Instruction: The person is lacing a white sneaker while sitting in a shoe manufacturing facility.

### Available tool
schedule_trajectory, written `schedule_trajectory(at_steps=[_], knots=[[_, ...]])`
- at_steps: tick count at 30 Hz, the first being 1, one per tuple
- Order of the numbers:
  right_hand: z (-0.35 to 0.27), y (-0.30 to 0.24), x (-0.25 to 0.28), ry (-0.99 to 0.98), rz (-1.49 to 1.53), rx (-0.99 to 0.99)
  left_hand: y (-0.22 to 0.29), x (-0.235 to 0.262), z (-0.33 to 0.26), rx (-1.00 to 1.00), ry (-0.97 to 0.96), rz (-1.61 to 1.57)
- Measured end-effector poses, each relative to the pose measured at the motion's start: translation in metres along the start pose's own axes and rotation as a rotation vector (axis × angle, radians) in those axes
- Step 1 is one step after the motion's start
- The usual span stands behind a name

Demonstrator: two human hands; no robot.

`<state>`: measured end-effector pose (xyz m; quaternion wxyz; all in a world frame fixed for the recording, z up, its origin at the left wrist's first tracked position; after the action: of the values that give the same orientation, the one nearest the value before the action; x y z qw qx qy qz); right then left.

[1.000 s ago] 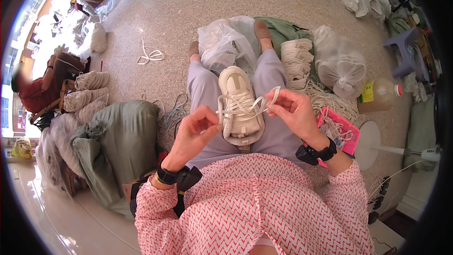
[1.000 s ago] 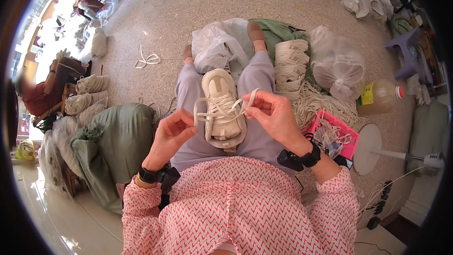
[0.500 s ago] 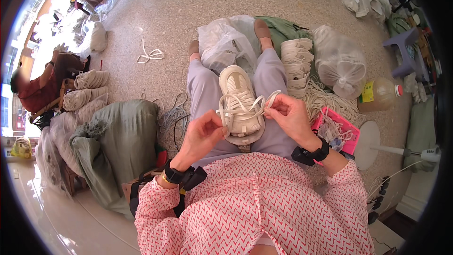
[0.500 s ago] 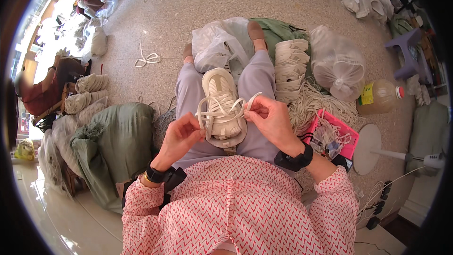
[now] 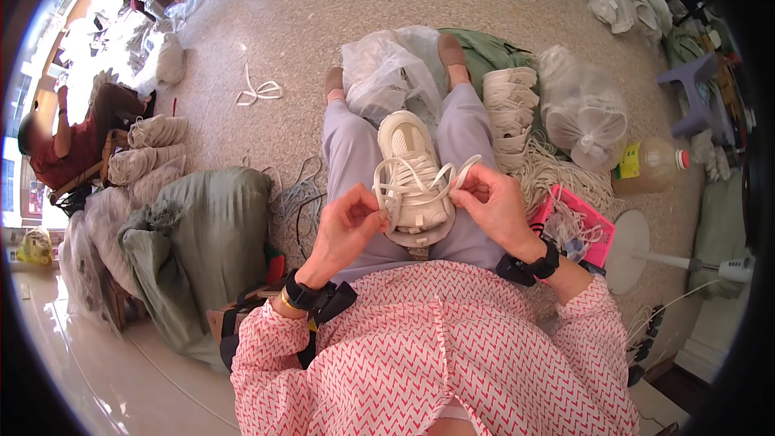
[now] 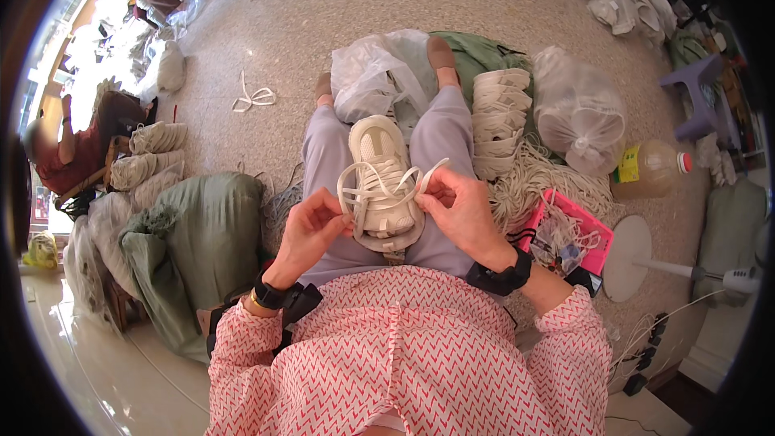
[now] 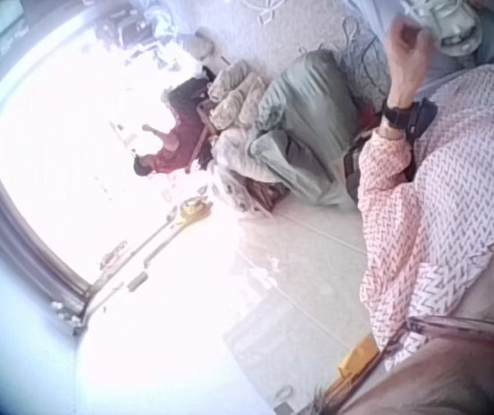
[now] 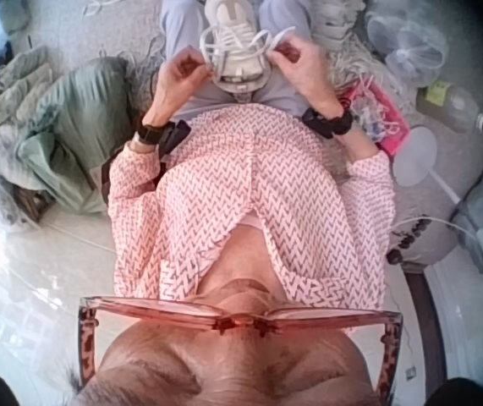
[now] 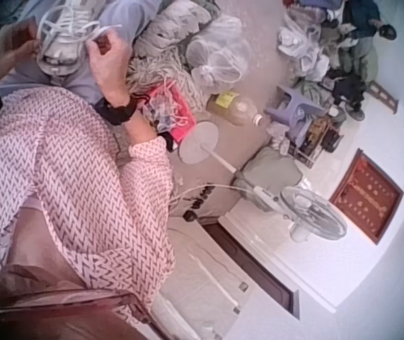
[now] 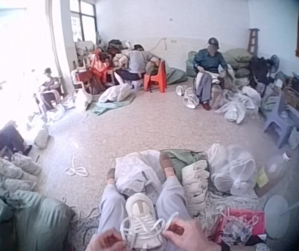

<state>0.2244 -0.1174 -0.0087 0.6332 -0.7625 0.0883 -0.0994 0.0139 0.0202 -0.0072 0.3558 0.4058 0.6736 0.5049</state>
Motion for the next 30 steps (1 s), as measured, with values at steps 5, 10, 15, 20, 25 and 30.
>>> schedule_trajectory(at_steps=[5, 10, 15, 20, 25, 30], knots=[[0.004, 0.003, -0.001, 0.033, -0.055, 0.005, 0.001, 0.001, 0.001, -0.029, 0.062, -0.016], [0.005, 0.007, -0.002, 0.054, -0.022, -0.010, -0.005, 0.004, 0.003, -0.024, 0.121, -0.029], [0.002, 0.008, 0.003, 0.108, -0.076, -0.005, -0.005, 0.002, 0.006, -0.050, 0.123, -0.055], [-0.003, 0.001, 0.002, 0.084, -0.196, -0.020, -0.010, 0.003, 0.009, -0.055, 0.131, -0.031], [-0.008, -0.016, -0.004, 0.087, -0.327, 0.074, -0.011, 0.001, 0.010, -0.050, 0.134, 0.018], [-0.012, -0.024, -0.007, 0.066, -0.389, 0.126, -0.002, -0.003, 0.008, -0.125, 0.168, 0.316]])
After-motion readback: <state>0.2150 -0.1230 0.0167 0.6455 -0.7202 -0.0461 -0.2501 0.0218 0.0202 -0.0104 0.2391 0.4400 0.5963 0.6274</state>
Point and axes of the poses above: each hand's wrist, its own z-axis towards the middle knuckle, its own x-axis out of the back of the hand, y = z × x, the point moved 6 cm from there along z, towards the middle knuckle, and after that the axes turned 11 degrees about -y, right-handed, at the moved point
